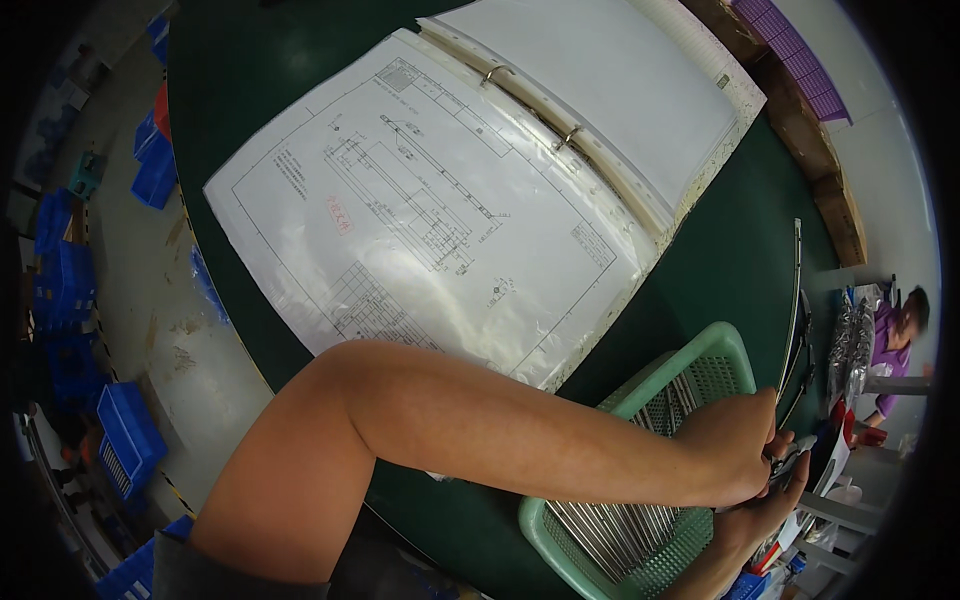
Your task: The person uses a digital caliper to measure the diameter of multiple metal rods. They pick up a rod from a green basket, clamp the caliper jaws around it, read the measurement, and then place the rod back into the basket. This process is repeated for several rods throughout the clip.
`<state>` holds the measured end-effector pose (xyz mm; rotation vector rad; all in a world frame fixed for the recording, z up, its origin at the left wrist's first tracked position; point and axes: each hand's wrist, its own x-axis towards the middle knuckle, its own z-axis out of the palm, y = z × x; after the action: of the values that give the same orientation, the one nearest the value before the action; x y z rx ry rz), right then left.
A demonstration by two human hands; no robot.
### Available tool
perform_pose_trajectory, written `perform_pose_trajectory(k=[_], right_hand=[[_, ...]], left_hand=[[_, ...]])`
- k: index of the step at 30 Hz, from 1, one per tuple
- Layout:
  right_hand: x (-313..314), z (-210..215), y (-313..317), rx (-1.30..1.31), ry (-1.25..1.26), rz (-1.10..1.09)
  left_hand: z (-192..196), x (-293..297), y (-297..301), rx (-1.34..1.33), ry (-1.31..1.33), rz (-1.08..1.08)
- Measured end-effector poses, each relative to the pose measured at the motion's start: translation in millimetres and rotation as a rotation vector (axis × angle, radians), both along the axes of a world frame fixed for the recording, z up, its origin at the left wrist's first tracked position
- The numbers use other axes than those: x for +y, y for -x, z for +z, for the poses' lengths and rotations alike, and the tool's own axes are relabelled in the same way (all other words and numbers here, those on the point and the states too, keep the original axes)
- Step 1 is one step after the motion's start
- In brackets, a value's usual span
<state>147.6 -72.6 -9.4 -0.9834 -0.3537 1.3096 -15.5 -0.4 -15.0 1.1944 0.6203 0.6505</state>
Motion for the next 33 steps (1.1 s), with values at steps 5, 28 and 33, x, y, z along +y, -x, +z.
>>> perform_pose_trajectory(k=[5,28,33], right_hand=[[-0.1,-1.8,-4.1,0.005,0.016,-0.011],[4.4,1.8,7.4,-0.014,0.103,-0.19],[5.1,0.5,11.5,-0.007,0.089,-0.179]], left_hand=[[-3.4,-1.0,-6.7,0.014,0.0,0.046],[0.0,-1.4,-5.3,0.027,0.015,0.04],[-0.4,-2.2,-0.7,0.03,0.011,0.042]])
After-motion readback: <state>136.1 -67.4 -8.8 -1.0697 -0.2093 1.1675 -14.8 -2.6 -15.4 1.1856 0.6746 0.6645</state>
